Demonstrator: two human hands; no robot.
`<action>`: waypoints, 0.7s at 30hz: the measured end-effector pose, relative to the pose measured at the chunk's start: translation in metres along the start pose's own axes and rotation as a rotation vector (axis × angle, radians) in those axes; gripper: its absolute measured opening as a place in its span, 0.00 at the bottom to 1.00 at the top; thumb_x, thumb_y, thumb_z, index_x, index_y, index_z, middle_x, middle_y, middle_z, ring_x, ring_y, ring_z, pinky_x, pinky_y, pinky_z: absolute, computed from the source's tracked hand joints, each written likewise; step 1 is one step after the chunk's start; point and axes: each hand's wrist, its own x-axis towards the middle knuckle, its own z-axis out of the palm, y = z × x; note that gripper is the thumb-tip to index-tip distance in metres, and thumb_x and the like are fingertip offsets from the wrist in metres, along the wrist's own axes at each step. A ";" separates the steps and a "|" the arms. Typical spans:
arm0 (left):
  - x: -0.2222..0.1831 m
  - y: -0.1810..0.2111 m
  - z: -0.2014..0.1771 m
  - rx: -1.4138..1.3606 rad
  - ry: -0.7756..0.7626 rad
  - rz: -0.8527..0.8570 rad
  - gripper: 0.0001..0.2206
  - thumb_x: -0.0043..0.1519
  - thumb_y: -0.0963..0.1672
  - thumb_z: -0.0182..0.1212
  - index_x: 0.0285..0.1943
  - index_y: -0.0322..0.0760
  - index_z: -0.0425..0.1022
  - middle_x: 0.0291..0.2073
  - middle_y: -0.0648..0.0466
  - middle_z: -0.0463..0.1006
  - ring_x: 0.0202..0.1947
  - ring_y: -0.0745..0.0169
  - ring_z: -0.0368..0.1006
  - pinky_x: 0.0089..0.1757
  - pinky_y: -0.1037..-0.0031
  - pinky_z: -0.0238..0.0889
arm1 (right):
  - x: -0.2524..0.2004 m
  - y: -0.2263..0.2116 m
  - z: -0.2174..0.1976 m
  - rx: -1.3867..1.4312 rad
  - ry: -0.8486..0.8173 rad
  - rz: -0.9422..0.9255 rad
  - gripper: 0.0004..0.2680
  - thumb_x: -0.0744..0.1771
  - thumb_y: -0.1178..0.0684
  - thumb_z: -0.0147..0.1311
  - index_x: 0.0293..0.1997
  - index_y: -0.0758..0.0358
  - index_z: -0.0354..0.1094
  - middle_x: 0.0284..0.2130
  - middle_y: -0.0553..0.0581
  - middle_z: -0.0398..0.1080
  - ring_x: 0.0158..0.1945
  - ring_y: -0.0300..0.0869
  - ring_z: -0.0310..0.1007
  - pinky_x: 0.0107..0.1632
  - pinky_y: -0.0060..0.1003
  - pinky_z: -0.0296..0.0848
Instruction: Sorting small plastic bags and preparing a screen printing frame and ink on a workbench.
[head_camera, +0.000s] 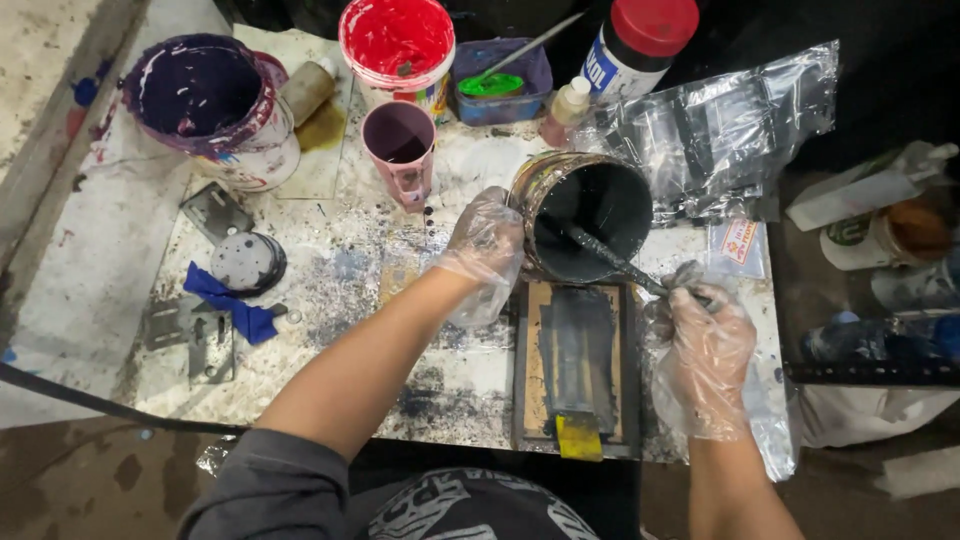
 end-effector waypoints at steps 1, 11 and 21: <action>0.002 -0.001 0.002 0.003 -0.006 0.009 0.10 0.62 0.42 0.46 0.48 0.39 0.71 0.41 0.43 0.75 0.48 0.43 0.68 0.48 0.56 0.65 | -0.007 -0.011 -0.003 0.137 -0.011 0.042 0.10 0.65 0.54 0.59 0.49 0.64 0.72 0.31 0.64 0.74 0.32 0.46 0.76 0.32 0.40 0.76; 0.030 -0.008 0.003 0.009 -0.039 0.057 0.07 0.61 0.39 0.46 0.44 0.40 0.69 0.35 0.48 0.71 0.40 0.52 0.65 0.41 0.65 0.63 | -0.015 -0.031 -0.010 0.700 -0.039 0.244 0.04 0.67 0.56 0.54 0.38 0.65 0.71 0.27 0.54 0.73 0.24 0.28 0.67 0.23 0.13 0.64; 0.052 -0.019 0.003 0.022 -0.066 0.100 0.06 0.61 0.37 0.45 0.41 0.40 0.66 0.31 0.53 0.68 0.32 0.60 0.62 0.35 0.73 0.62 | -0.015 -0.038 -0.013 0.675 -0.077 0.262 0.05 0.69 0.56 0.52 0.38 0.66 0.69 0.24 0.52 0.67 0.24 0.28 0.64 0.23 0.15 0.61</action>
